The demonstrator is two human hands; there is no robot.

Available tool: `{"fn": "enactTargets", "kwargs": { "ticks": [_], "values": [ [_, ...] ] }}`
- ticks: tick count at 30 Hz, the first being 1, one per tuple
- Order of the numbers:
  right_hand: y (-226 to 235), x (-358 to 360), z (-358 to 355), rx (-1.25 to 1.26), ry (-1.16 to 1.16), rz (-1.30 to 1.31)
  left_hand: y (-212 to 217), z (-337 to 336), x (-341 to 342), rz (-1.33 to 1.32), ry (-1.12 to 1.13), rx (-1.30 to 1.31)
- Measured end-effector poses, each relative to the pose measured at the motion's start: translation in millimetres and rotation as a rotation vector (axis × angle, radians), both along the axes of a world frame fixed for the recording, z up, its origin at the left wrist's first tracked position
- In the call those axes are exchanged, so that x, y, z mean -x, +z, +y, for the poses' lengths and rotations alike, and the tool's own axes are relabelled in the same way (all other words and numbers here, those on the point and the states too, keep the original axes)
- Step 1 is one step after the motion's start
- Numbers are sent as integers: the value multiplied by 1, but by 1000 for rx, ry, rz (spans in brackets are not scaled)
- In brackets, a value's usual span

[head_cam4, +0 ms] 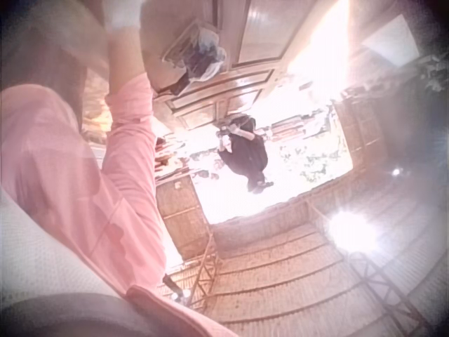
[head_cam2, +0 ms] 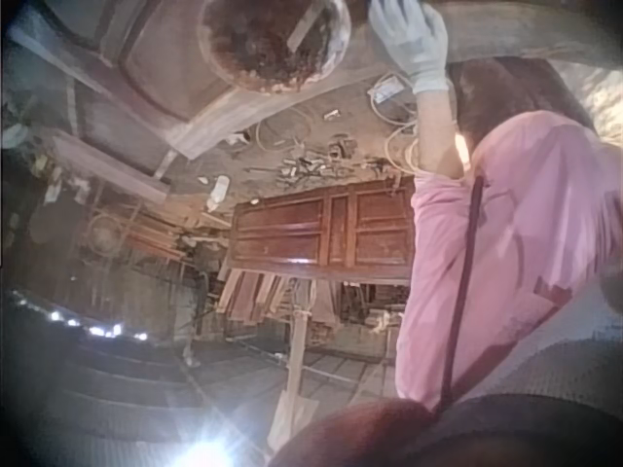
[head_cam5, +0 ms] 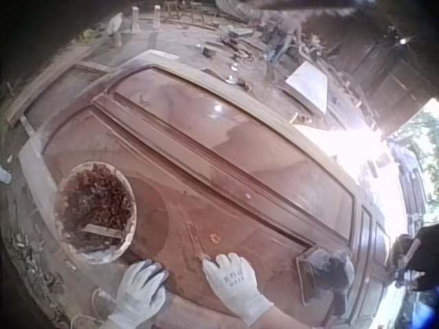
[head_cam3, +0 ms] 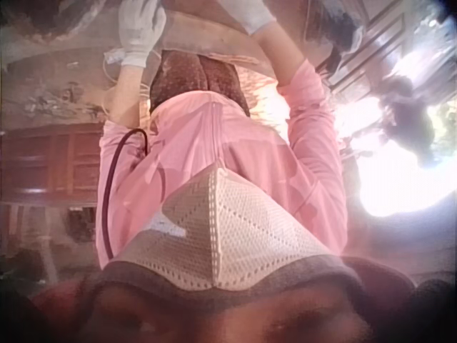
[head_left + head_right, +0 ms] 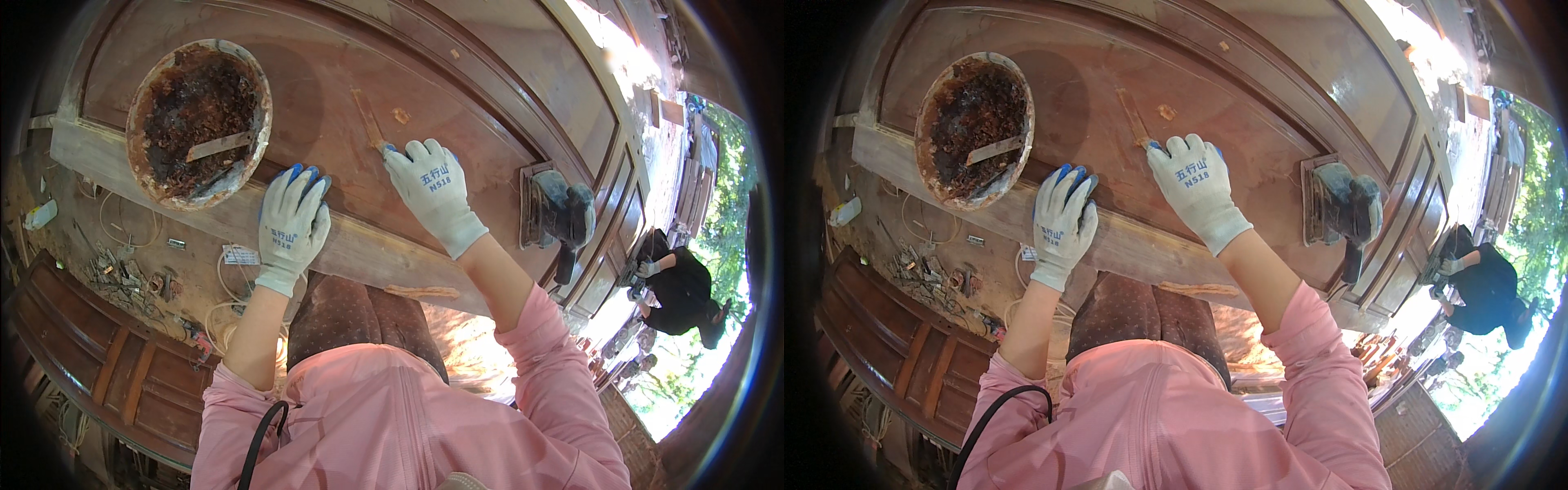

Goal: The person applies wood filler to a wooden door using a putty knife, then sands the surface with an electric sander. The person works on multiple panels of the door, smoothing the filler and preparing the surface.

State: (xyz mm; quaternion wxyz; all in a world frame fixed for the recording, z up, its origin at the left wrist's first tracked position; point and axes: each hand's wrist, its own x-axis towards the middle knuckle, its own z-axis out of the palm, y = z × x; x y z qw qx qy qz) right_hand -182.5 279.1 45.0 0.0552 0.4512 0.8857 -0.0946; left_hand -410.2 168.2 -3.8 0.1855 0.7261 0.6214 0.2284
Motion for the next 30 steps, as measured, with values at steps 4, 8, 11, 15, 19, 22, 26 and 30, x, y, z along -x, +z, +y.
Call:
{"fn": "enactTargets", "kwargs": {
  "ticks": [4,8,11,15,19,22,26,30],
  "values": [
    [0,-4,-8,10,-8,-29,1,1,0,-7,0,0],
    [6,-11,-9,35,-39,119,1,1,0,-2,-5,3],
    [21,-24,-12,330,-419,446,2,0,0,-25,1,18],
    [44,-5,-10,588,-813,791,1,-1,-1,1,14,8],
    [55,60,7,484,-611,892,1,1,-2,-11,15,-9],
    [46,113,24,208,-283,741,-5,-5,-2,3,34,-9],
    [33,167,46,-18,-41,385,-7,-4,-2,9,-4,73],
    [26,188,32,-72,46,148,-5,-10,-4,-49,46,375]
  ]
}}
